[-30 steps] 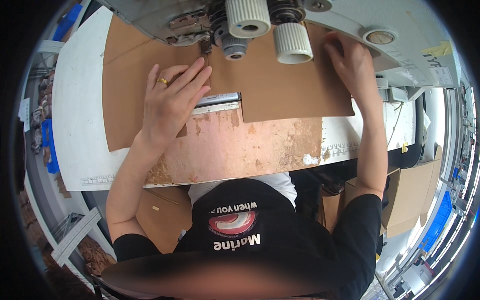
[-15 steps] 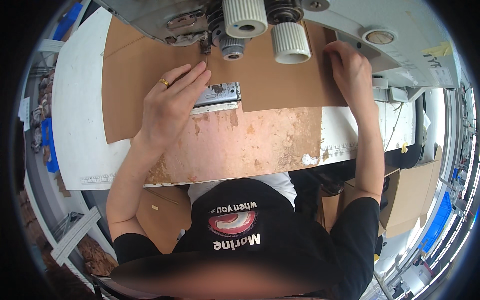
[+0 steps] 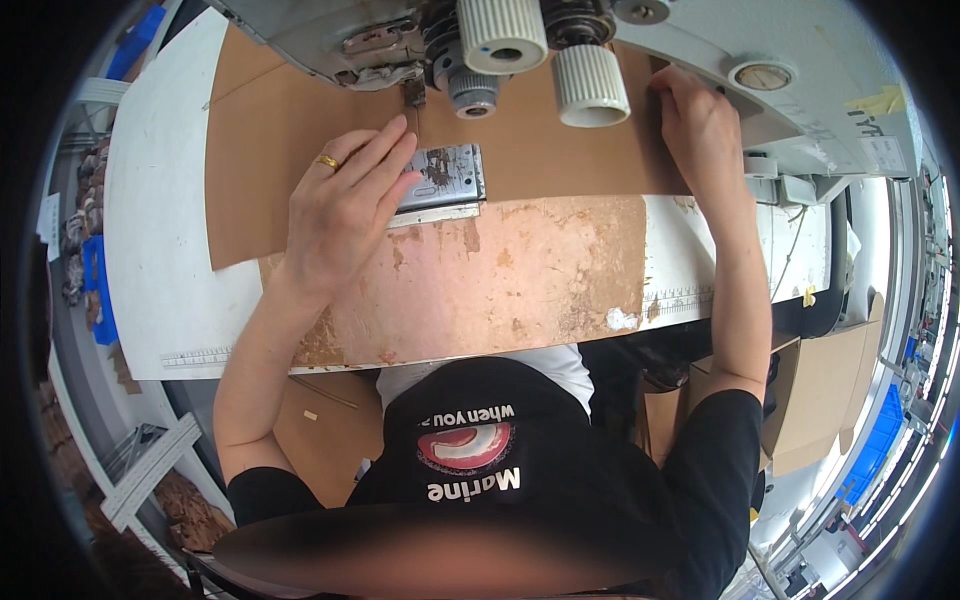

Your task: Sewing panels of brown leather together using an industrial sewing machine.

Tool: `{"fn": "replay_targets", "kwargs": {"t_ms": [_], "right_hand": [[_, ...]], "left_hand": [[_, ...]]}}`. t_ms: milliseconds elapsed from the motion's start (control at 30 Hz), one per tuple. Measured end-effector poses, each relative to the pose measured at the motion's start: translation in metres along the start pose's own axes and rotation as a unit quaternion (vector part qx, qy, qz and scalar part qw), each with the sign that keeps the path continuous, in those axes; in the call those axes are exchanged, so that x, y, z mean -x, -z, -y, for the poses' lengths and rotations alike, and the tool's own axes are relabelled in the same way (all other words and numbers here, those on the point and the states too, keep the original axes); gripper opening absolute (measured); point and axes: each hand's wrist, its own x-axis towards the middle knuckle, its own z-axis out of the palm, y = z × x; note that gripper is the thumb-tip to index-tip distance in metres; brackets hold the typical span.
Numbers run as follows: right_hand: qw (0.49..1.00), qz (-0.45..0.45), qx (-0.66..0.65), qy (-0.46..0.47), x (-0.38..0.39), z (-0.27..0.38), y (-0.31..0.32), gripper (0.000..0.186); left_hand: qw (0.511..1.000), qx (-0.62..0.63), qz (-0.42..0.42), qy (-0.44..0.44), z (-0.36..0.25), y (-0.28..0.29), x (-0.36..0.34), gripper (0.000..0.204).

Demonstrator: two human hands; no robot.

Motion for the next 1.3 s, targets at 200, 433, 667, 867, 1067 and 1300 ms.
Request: {"fn": "replay_targets", "kwargs": {"t_ms": [200, 433, 667, 867, 1067, 1300], "right_hand": [[0.999, -0.024, 0.030, 0.024, -0.005, -0.003, -0.004, 0.014], [0.999, -0.027, -0.031, 0.007, -0.008, -0.010, -0.009, 0.014], [0.996, -0.071, -0.026, 0.038, -0.010, -0.007, -0.012, 0.013], [0.998, -0.054, 0.002, 0.026, -0.016, -0.019, -0.021, 0.010], [0.991, -0.107, 0.007, 0.083, -0.016, -0.029, -0.036, 0.008], [0.995, -0.077, 0.027, 0.061, -0.010, -0.069, -0.060, 0.014]], "left_hand": [[1.000, -0.002, 0.006, 0.015, 0.000, 0.002, -0.003, 0.030], [1.000, 0.000, -0.012, 0.000, 0.008, -0.002, -0.004, 0.029], [1.000, -0.008, 0.017, 0.010, 0.010, -0.001, -0.006, 0.034], [1.000, -0.012, 0.021, -0.003, 0.016, -0.005, -0.007, 0.038], [0.998, -0.061, 0.020, -0.002, 0.017, -0.010, -0.006, 0.043], [0.996, -0.066, 0.056, 0.025, 0.020, -0.010, -0.008, 0.048]]}}
